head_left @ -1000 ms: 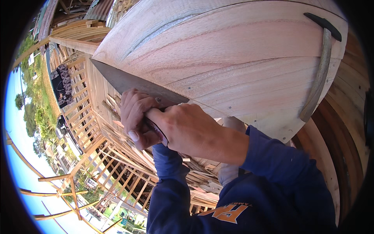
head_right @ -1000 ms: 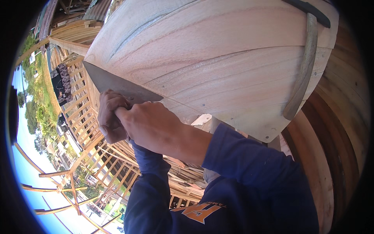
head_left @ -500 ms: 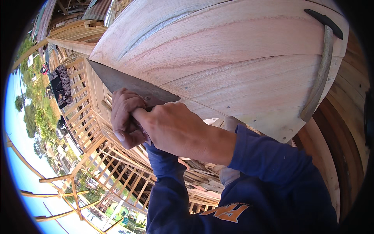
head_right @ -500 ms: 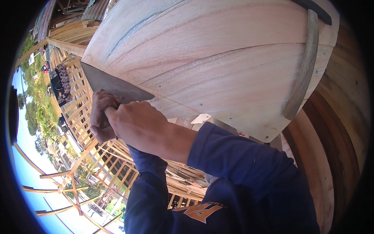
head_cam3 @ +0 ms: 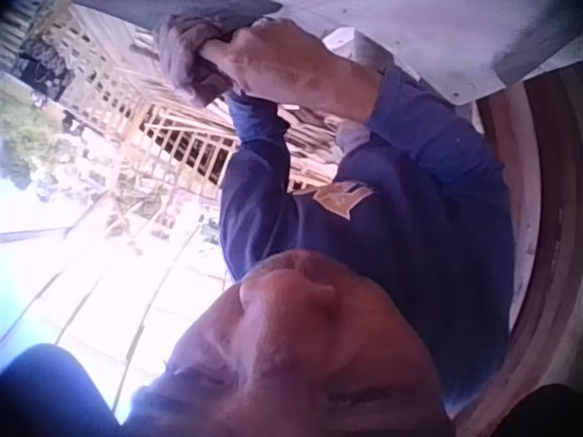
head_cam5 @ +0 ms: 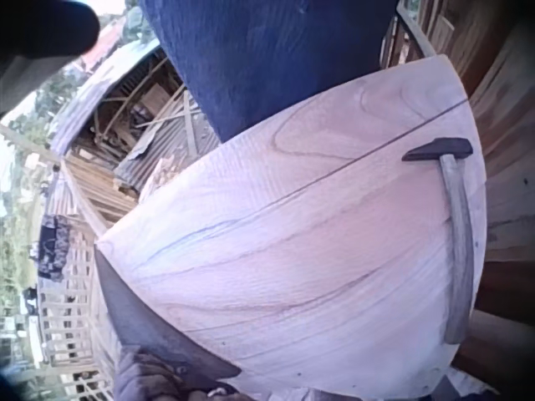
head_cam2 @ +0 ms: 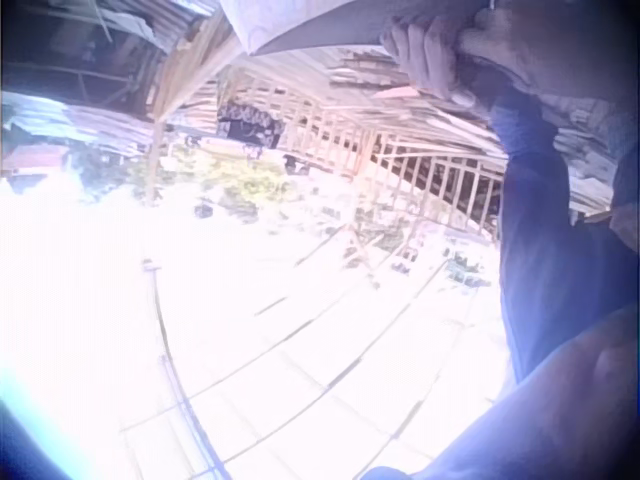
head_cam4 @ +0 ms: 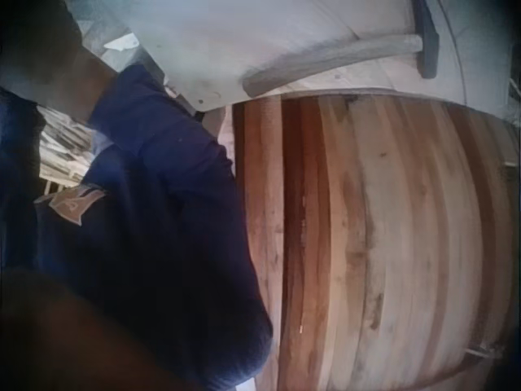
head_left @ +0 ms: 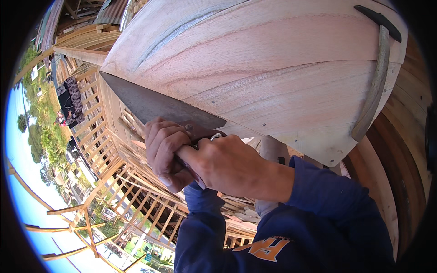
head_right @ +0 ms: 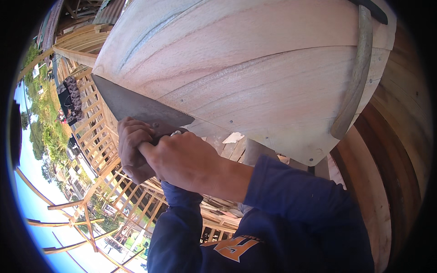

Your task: The person saws a curved line into a wooden plank using a hand saw while holding the plank steady by hand on a wooden deck.

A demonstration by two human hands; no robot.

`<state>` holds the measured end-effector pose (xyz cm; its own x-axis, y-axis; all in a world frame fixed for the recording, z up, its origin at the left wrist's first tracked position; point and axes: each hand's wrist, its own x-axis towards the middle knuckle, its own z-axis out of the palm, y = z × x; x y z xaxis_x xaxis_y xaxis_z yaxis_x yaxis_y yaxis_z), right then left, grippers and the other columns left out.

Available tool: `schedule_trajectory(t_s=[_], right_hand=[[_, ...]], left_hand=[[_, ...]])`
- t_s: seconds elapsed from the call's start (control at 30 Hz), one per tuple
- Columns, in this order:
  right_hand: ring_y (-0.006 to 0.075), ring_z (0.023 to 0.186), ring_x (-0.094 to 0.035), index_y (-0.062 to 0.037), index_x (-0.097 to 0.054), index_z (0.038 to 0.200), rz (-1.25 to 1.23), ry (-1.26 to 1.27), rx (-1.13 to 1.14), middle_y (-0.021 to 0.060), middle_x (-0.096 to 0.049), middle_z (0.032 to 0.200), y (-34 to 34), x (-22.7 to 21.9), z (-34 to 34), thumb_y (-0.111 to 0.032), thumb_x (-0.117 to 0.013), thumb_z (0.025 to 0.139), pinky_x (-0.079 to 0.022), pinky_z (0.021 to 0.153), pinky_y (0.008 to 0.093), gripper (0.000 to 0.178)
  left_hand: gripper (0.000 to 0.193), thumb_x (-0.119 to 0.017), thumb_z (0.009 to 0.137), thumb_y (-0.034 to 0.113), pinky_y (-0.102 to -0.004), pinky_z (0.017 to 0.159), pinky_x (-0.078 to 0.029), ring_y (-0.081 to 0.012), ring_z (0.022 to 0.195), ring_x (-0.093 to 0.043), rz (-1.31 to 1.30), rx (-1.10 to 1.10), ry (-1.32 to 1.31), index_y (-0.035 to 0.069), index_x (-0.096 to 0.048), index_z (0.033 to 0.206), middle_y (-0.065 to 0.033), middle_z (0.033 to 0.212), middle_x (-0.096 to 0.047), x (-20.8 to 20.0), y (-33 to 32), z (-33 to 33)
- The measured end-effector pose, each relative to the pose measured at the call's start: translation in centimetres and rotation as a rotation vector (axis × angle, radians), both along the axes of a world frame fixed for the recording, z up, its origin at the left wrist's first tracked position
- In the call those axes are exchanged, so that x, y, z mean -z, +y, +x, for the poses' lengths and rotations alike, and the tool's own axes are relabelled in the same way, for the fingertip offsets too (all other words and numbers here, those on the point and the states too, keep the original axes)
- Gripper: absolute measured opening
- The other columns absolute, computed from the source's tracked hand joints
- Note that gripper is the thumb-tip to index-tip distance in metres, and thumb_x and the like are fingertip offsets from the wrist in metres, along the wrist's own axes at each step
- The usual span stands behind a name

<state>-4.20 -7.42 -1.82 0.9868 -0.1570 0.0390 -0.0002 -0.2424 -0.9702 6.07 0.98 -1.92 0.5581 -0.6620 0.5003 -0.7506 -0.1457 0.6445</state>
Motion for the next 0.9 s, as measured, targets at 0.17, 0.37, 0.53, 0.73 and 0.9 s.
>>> schedule_trajectory(t_s=[0.17, 0.37, 0.53, 0.73, 0.9], right_hand=[[0.0240, 0.052, -0.065, -0.0016, -0.062, 0.095, -0.101, 0.030, -0.015, 0.0134, -0.058, 0.065, -1.6, -1.0, -11.5, -0.014, -0.064, 0.085, -0.055, 0.048, 0.0341, 0.016], [0.0199, 0.049, -0.062, -0.0029, -0.062, 0.092, -0.124, -0.016, -0.027, 0.0100, -0.054, 0.063, -2.2, -0.2, -12.7, -0.014, -0.064, 0.083, -0.053, 0.046, 0.0328, 0.015], [0.0176, 0.053, -0.060, -0.0012, -0.061, 0.096, -0.087, 0.027, -0.098, 0.0080, -0.051, 0.067, -1.1, -0.2, -8.8, -0.012, -0.065, 0.079, -0.051, 0.047, 0.0323, 0.020], [0.0164, 0.052, -0.060, -0.0004, -0.060, 0.129, -0.044, -0.159, 0.038, 0.0061, -0.053, 0.068, -0.9, 1.1, -9.6, -0.011, -0.065, 0.082, -0.053, 0.051, 0.0315, 0.048], [0.0138, 0.052, -0.058, -0.0010, -0.056, 0.136, -0.133, -0.118, -0.017, 0.0038, -0.052, 0.066, -1.6, 0.9, -9.5, -0.013, -0.064, 0.087, -0.053, 0.049, 0.0302, 0.051]], left_hand=[[0.032, -0.054, 0.072, 0.037, -0.0371, 0.067, -0.047, -0.0236, 0.069, -0.062, 0.227, 0.251, -0.042, 0.006, -0.062, 0.076, -0.0077, 0.069, -0.060, -1.3, 1.1, -8.7], [0.037, -0.049, 0.082, 0.038, -0.0374, 0.065, -0.047, -0.0241, 0.066, -0.062, 0.154, 0.263, -0.043, 0.005, -0.064, 0.079, -0.0081, 0.068, -0.061, -0.5, 0.4, -10.2], [0.052, -0.037, 0.091, 0.046, -0.0398, 0.065, -0.045, -0.0274, 0.062, -0.061, 0.193, 0.203, -0.039, 0.003, -0.062, 0.076, -0.0102, 0.067, -0.061, -0.8, 1.2, -6.7], [0.041, -0.052, 0.080, 0.042, -0.0445, 0.070, -0.049, -0.0294, 0.069, -0.065, 0.259, -0.005, -0.152, 0.003, -0.062, 0.078, -0.0103, 0.069, -0.062, -0.6, 1.2, -7.1], [0.034, -0.056, 0.074, 0.037, -0.0454, 0.075, -0.050, -0.0299, 0.074, -0.067, 0.354, 0.055, -0.207, 0.003, -0.062, 0.079, -0.0112, 0.073, -0.065, -0.7, 1.2, -6.0]])
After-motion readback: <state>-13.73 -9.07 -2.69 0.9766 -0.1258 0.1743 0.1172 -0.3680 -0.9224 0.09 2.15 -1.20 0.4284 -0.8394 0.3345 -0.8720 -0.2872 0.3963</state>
